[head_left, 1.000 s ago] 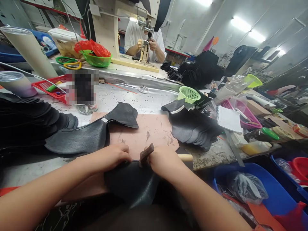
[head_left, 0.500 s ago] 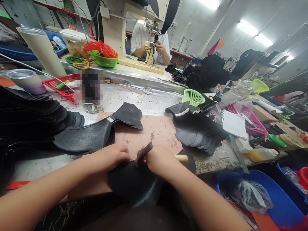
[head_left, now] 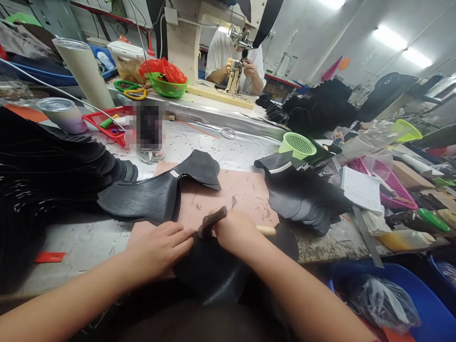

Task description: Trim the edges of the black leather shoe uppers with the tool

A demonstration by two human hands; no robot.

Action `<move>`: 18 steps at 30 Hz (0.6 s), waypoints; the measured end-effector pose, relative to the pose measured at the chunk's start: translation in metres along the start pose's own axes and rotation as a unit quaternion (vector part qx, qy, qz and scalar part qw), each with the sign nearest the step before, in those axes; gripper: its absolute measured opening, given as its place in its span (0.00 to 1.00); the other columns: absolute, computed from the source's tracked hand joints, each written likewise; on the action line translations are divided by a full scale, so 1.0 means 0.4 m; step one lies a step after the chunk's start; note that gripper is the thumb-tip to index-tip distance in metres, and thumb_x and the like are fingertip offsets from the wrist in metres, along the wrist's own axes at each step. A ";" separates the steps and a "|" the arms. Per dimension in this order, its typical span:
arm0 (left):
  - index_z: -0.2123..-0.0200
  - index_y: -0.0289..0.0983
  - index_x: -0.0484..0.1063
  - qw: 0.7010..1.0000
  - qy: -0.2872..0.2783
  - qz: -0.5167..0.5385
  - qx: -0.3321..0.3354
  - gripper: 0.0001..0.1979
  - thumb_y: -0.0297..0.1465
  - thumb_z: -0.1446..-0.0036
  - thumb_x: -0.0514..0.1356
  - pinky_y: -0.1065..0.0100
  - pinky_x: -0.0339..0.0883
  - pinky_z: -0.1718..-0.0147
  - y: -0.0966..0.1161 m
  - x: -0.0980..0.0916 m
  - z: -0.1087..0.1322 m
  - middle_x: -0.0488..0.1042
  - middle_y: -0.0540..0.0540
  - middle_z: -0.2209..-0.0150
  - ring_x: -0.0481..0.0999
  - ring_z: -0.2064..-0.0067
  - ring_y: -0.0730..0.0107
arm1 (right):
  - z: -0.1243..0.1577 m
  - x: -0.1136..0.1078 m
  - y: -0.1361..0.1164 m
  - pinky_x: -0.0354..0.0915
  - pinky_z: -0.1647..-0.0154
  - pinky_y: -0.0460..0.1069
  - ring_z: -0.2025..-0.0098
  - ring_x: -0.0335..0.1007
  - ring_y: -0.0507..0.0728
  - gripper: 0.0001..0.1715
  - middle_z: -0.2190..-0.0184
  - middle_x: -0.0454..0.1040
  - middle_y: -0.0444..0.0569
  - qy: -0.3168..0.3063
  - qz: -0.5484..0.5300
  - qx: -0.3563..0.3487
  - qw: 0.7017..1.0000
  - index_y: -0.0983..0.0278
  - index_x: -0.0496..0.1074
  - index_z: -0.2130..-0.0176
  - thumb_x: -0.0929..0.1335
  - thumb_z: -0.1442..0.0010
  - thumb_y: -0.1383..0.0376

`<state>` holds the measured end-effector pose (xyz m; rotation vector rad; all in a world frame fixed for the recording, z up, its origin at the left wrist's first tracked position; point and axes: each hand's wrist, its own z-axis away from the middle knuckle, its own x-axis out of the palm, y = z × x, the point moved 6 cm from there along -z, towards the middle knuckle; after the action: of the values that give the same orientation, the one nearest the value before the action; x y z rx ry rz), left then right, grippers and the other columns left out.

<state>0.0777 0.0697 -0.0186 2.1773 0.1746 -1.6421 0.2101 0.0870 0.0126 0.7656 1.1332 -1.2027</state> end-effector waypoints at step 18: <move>0.74 0.36 0.66 0.991 0.091 -0.097 -0.032 0.07 0.28 0.44 0.52 0.65 0.62 0.68 0.021 -0.025 0.037 0.69 0.47 0.72 0.68 0.66 0.66 | -0.027 0.001 -0.030 0.50 0.77 0.47 0.72 0.69 0.55 0.12 0.74 0.74 0.47 0.056 -0.011 0.013 0.998 0.60 0.70 0.68 0.59 0.48 0.70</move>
<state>0.0644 0.0578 -0.0106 2.3212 0.4989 -1.5091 0.1957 0.0939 0.0105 0.8509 1.2215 -1.2078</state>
